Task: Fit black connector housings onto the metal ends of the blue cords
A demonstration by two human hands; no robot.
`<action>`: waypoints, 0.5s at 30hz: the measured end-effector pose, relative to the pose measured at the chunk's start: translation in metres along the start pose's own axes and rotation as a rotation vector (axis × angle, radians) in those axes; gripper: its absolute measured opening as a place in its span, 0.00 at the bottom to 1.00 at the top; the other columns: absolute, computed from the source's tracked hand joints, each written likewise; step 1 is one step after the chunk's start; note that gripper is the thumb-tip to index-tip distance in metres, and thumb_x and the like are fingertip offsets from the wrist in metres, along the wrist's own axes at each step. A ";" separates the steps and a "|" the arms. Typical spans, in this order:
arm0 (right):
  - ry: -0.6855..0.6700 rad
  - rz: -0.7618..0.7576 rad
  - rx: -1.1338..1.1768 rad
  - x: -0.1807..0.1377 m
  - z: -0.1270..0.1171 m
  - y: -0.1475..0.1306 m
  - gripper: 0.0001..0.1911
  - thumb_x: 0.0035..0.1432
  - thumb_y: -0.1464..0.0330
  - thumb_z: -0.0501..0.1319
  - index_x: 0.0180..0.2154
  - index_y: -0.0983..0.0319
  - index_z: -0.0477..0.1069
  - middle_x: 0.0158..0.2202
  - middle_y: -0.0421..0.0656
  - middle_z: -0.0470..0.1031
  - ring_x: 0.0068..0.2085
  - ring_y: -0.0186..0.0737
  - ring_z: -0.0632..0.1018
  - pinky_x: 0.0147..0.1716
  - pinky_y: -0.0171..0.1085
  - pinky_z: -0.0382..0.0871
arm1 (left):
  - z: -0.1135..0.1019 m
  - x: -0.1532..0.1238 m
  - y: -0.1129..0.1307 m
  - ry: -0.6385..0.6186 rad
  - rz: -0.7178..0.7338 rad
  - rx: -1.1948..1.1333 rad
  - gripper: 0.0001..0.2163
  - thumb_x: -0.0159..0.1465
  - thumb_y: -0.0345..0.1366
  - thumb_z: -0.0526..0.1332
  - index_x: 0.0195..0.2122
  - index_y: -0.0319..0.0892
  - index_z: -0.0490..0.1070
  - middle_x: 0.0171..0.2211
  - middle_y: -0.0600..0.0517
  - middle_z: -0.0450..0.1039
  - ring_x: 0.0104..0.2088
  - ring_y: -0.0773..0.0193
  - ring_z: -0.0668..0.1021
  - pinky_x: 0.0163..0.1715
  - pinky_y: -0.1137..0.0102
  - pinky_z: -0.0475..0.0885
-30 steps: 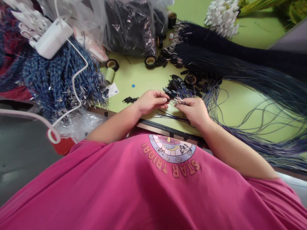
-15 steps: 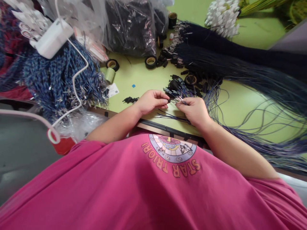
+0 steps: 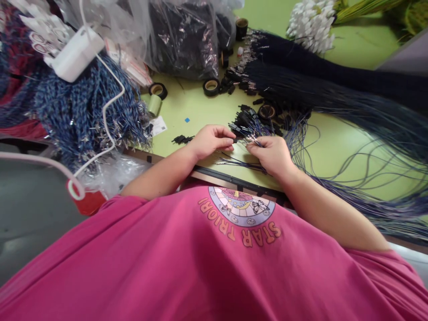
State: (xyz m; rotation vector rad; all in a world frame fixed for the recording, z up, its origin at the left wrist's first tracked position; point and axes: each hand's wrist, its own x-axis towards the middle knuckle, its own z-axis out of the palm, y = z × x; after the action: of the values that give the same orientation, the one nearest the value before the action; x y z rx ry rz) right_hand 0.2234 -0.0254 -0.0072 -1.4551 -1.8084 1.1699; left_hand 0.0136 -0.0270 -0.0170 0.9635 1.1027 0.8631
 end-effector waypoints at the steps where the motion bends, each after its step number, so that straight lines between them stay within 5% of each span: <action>1: 0.003 -0.001 -0.007 0.000 0.000 0.000 0.11 0.52 0.64 0.62 0.23 0.65 0.74 0.20 0.37 0.65 0.27 0.33 0.65 0.28 0.35 0.57 | 0.000 0.000 0.000 -0.001 -0.001 0.001 0.07 0.55 0.27 0.68 0.35 0.34 0.74 0.22 0.51 0.78 0.23 0.71 0.78 0.29 0.76 0.74; 15: -0.099 -0.123 -0.078 0.000 0.006 0.006 0.15 0.57 0.62 0.60 0.22 0.64 0.69 0.19 0.37 0.62 0.25 0.31 0.64 0.26 0.34 0.55 | 0.010 0.000 -0.005 -0.064 -0.019 0.158 0.07 0.55 0.27 0.68 0.34 0.35 0.74 0.25 0.52 0.78 0.26 0.69 0.79 0.33 0.71 0.75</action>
State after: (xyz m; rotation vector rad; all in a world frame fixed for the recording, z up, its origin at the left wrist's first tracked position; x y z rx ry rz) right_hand 0.2211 -0.0271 -0.0152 -1.3278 -2.0017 1.1390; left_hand 0.0240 -0.0305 -0.0197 1.1023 1.1350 0.7331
